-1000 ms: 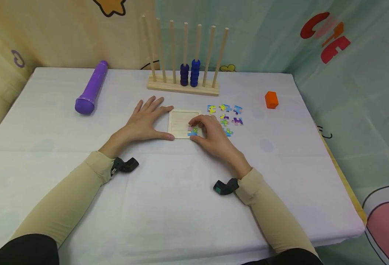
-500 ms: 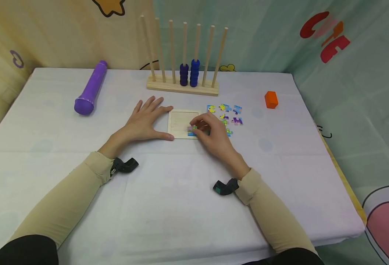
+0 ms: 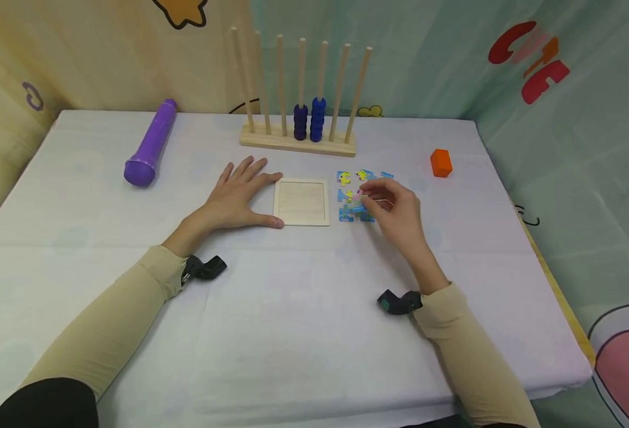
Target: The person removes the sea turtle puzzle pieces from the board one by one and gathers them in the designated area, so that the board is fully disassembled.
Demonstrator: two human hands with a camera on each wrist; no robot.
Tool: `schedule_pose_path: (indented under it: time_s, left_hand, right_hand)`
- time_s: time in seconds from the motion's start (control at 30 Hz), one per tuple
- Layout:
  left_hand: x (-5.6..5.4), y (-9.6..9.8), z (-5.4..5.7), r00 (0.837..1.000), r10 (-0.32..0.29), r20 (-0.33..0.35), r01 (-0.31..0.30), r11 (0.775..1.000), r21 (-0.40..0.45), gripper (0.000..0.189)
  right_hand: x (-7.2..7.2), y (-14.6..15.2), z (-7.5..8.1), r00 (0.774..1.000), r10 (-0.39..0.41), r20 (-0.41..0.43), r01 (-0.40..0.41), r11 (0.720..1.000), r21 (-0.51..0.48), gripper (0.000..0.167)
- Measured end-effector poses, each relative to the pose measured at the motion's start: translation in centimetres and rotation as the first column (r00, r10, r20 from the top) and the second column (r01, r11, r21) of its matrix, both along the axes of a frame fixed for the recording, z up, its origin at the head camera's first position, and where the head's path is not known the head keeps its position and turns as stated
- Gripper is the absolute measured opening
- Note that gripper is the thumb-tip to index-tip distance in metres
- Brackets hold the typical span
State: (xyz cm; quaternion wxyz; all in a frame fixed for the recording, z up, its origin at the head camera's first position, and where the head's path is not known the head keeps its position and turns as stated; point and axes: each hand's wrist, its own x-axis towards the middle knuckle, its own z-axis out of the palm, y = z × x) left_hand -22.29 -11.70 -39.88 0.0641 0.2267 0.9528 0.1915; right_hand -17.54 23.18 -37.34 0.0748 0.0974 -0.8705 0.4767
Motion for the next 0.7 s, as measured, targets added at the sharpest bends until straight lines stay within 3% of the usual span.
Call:
schedule_pose_path:
  time_s: [0.13,0.3,0.7]
  left_hand:
    - [0.0,0.3,0.1,1.000,-0.007,-0.004,0.007,1.000,-0.008,0.112]
    - [-0.1,0.3,0.0,1.000,-0.008,-0.001,0.008,1.000,-0.016,0.113]
    - [-0.2,0.2,-0.1,1.000,0.000,-0.003,0.000,1.000,-0.020,0.113]
  right_hand:
    - [0.9,2.7,0.2,0.993,-0.100,0.059,0.097,0.994,0.053,0.027]
    - [1.2,4.3,-0.2,0.984,-0.145,0.103,0.131,0.983,0.132,0.026]
    - [0.5,4.5,-1.7,0.979,-0.202,-0.007,0.198,0.949,0.246,0.022]
